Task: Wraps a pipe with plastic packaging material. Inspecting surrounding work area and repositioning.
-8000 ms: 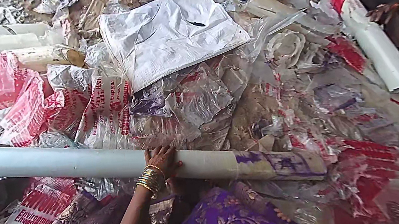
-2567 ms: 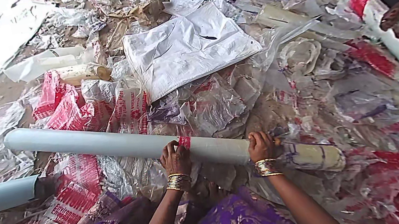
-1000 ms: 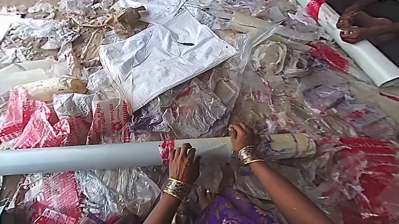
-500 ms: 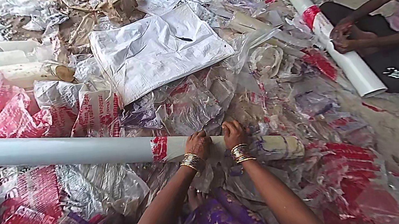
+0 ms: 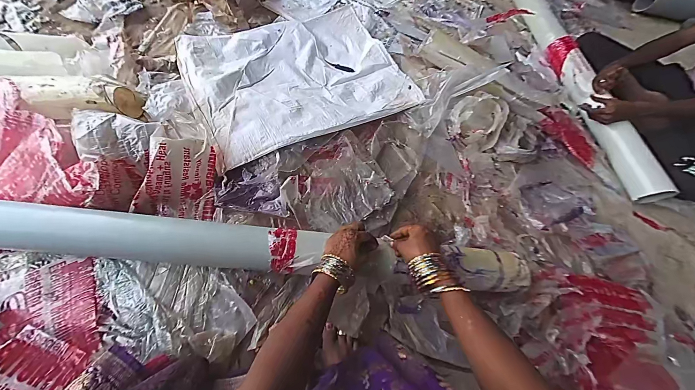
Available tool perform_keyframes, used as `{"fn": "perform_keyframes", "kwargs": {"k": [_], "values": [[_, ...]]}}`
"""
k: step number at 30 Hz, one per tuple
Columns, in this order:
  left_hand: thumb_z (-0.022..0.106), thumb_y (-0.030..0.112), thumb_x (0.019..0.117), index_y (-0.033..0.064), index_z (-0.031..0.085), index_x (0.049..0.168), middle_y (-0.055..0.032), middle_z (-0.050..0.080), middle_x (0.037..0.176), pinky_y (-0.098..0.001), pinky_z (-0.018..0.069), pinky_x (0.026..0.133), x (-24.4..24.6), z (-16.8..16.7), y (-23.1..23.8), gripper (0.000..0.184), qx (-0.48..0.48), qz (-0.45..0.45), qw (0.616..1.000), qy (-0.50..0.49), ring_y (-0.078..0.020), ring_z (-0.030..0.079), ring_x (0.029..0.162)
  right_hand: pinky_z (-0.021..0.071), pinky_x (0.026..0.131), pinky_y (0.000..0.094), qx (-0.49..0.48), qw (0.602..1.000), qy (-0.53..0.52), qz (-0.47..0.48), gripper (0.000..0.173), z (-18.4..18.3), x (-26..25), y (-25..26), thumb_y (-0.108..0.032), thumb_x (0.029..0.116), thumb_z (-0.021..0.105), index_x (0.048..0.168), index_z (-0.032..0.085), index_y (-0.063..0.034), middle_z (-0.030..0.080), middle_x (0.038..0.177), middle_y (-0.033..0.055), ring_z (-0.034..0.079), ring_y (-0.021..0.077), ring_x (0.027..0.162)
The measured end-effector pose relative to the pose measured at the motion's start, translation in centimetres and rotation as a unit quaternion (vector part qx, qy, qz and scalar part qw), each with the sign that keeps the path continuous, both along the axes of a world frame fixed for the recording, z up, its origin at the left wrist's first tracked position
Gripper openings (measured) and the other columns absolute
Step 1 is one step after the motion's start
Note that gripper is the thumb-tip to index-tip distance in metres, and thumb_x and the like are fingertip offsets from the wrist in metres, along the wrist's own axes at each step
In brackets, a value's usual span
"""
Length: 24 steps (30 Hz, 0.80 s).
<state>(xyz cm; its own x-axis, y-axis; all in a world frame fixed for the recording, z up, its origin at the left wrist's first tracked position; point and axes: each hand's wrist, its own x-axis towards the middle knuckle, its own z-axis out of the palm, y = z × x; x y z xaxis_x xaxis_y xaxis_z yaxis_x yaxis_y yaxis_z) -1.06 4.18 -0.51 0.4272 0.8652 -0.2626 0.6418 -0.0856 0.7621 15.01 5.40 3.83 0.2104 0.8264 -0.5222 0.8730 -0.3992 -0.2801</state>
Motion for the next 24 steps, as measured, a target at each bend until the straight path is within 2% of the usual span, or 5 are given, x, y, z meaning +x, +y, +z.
{"fn": "perform_keyframes", "kwargs": {"k": [7, 13, 19, 23, 24], "values": [[0.06, 0.018, 0.1004, 0.0086, 0.077, 0.115, -0.0182, 0.066, 0.129, -0.0552, 0.0461, 0.107, 0.0, -0.4, 0.1, 0.024, 0.015, -0.003, 1.0, -0.012, -0.0352, 0.059, 0.128, 0.0454, 0.105, 0.0547, 0.007, 0.999, -0.047, 0.007, 0.023, 0.9, -1.5, -1.5, -0.009, 0.0949, 0.067, 0.116, 0.075, -0.0055, 0.071, 0.124, 0.0188, 0.063, 0.0353, 0.122], [0.061, 0.013, 0.0989, 0.0067, 0.077, 0.114, -0.0203, 0.066, 0.128, -0.0566, 0.0463, 0.105, -0.5, -0.8, 0.9, 0.023, 0.027, -0.016, 0.998, -0.059, -0.0367, 0.06, 0.125, 0.0494, 0.1, 0.0516, 0.059, 0.997, -0.023, -0.033, 0.02, 0.4, -1.5, -4.6, -0.009, 0.0975, 0.064, 0.114, 0.075, -0.0032, 0.075, 0.112, 0.0177, 0.069, 0.0333, 0.111], [0.062, 0.01, 0.0984, 0.0001, 0.077, 0.107, -0.0246, 0.067, 0.116, -0.0534, 0.0478, 0.103, -1.0, -1.1, 1.9, 0.02, 0.062, -0.031, 0.99, -0.126, -0.0374, 0.064, 0.113, 0.0503, 0.099, 0.0541, 0.146, 0.988, 0.002, -0.057, 0.022, -1.7, -1.4, -8.7, -0.008, 0.0969, 0.065, 0.115, 0.074, 0.0019, 0.074, 0.111, 0.0218, 0.07, 0.0371, 0.107], [0.062, 0.009, 0.0986, -0.0023, 0.077, 0.108, -0.0263, 0.067, 0.115, -0.0501, 0.0475, 0.104, -1.0, -1.1, 2.7, 0.02, 0.057, -0.032, 0.988, -0.138, -0.0365, 0.064, 0.111, 0.0507, 0.097, 0.0543, 0.116, 0.989, 0.029, -0.089, 0.022, -1.8, -0.5, -9.3, -0.008, 0.0949, 0.069, 0.114, 0.075, -0.0008, 0.076, 0.106, 0.0182, 0.072, 0.0335, 0.103], [0.062, 0.01, 0.0987, -0.0025, 0.077, 0.107, -0.0266, 0.067, 0.114, -0.0497, 0.0471, 0.104, -1.0, -1.2, 3.0, 0.021, 0.061, -0.032, 0.988, -0.138, -0.0368, 0.064, 0.111, 0.0518, 0.095, 0.054, 0.135, 0.984, 0.043, -0.103, 0.022, -1.7, -0.2, -9.0, -0.007, 0.095, 0.069, 0.115, 0.075, -0.0002, 0.076, 0.104, 0.0181, 0.072, 0.033, 0.099]]}}
